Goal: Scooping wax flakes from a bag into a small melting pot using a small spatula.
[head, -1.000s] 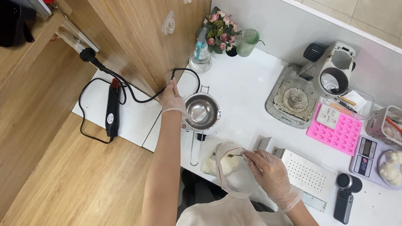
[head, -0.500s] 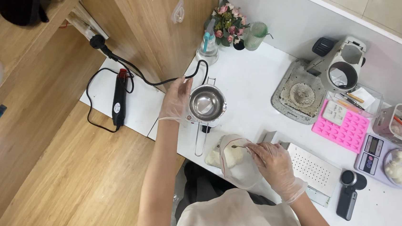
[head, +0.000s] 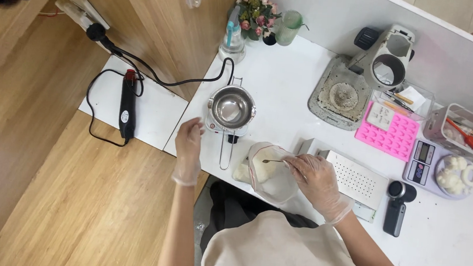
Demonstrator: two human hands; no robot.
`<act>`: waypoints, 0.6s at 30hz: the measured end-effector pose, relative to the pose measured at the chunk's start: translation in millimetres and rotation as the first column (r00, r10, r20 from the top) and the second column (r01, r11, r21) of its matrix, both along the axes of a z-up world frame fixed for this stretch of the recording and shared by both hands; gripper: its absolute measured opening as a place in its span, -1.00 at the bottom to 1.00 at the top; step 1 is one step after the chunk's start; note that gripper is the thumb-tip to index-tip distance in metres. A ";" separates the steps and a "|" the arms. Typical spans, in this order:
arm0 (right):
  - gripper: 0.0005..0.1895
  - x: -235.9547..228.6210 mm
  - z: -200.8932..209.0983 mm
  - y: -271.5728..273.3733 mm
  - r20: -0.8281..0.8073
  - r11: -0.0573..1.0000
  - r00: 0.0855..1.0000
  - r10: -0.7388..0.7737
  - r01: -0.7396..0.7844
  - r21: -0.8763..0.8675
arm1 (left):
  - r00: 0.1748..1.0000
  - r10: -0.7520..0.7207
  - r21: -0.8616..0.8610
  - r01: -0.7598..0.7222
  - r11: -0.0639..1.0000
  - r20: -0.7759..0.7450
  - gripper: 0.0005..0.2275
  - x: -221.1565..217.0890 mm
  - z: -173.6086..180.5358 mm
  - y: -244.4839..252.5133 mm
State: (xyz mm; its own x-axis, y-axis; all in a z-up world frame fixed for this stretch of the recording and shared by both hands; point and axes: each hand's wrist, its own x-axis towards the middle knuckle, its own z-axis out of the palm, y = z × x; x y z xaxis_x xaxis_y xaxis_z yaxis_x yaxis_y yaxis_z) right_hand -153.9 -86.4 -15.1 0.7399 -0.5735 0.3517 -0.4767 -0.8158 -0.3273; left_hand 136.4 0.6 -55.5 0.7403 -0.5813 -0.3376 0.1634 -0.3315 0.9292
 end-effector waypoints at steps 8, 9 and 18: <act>-0.90 13.5 -2.0 -2.7 -0.112 0.993 0.989 0.100 -0.106 -0.054 | 0.811 -0.422 0.287 0.326 0.901 0.404 -0.62 -149.1 71.3 49.1; -0.88 18.5 -8.5 -3.4 -0.144 0.989 0.984 0.104 -0.118 -0.089 | 0.785 -0.548 0.459 0.389 0.799 0.289 -0.63 -155.3 64.6 45.0; -0.89 24.8 -93.7 -33.3 -0.274 0.993 0.957 0.089 -0.065 0.097 | 0.627 -0.568 0.530 0.276 0.802 0.533 -0.57 -158.0 -17.0 21.1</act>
